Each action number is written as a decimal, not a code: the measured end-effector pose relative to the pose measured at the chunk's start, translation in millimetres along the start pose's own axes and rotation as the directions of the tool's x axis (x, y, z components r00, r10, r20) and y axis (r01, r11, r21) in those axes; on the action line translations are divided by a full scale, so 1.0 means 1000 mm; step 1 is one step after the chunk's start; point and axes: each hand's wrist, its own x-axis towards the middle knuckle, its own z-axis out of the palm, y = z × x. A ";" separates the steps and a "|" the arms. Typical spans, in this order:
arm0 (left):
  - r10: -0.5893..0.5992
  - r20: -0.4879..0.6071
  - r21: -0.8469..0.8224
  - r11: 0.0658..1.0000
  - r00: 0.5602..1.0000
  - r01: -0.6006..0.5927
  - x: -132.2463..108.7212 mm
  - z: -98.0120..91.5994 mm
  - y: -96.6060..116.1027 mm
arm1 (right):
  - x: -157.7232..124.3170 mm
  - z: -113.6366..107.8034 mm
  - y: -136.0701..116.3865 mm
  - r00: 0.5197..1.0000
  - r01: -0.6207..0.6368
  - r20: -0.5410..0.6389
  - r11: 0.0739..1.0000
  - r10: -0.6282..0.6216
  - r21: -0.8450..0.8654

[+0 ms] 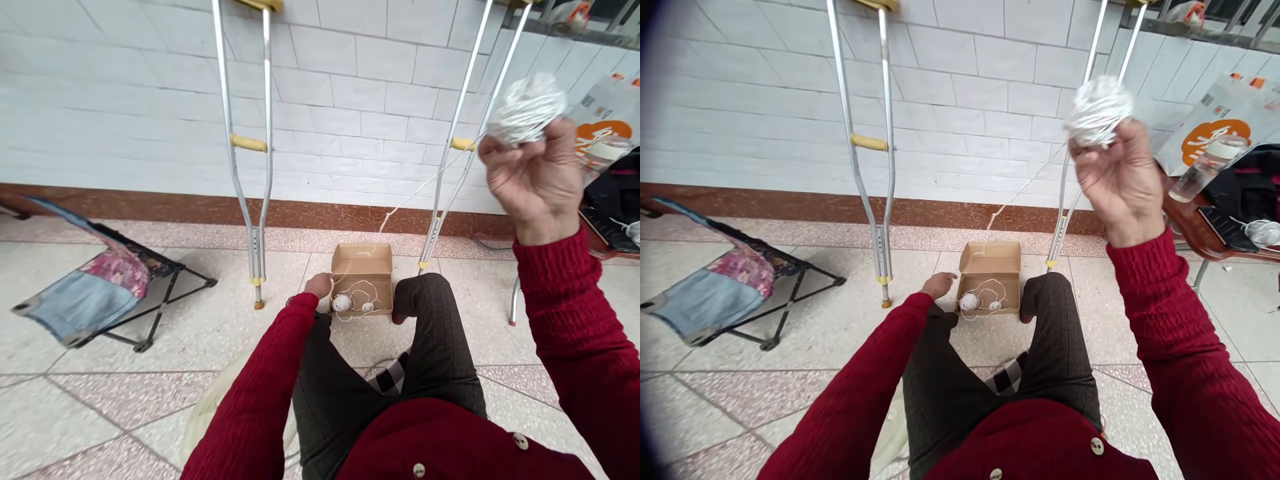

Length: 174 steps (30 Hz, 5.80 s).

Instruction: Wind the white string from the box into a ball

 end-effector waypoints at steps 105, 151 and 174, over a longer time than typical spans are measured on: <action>0.648 0.237 -0.144 0.760 0.724 -0.634 -0.114 0.065 0.052 | -0.069 -0.121 0.178 0.887 -0.455 -0.221 0.845 0.404 -0.282; 0.374 -0.134 -0.790 0.519 0.918 -0.327 -0.126 0.051 0.116 | -0.077 -0.115 0.196 0.816 -0.542 -0.272 0.839 0.510 -0.054; 0.453 -0.139 -0.430 0.773 0.880 -0.466 -0.133 0.065 0.101 | -0.076 -0.125 0.191 0.787 -0.560 -0.329 0.828 0.522 -0.027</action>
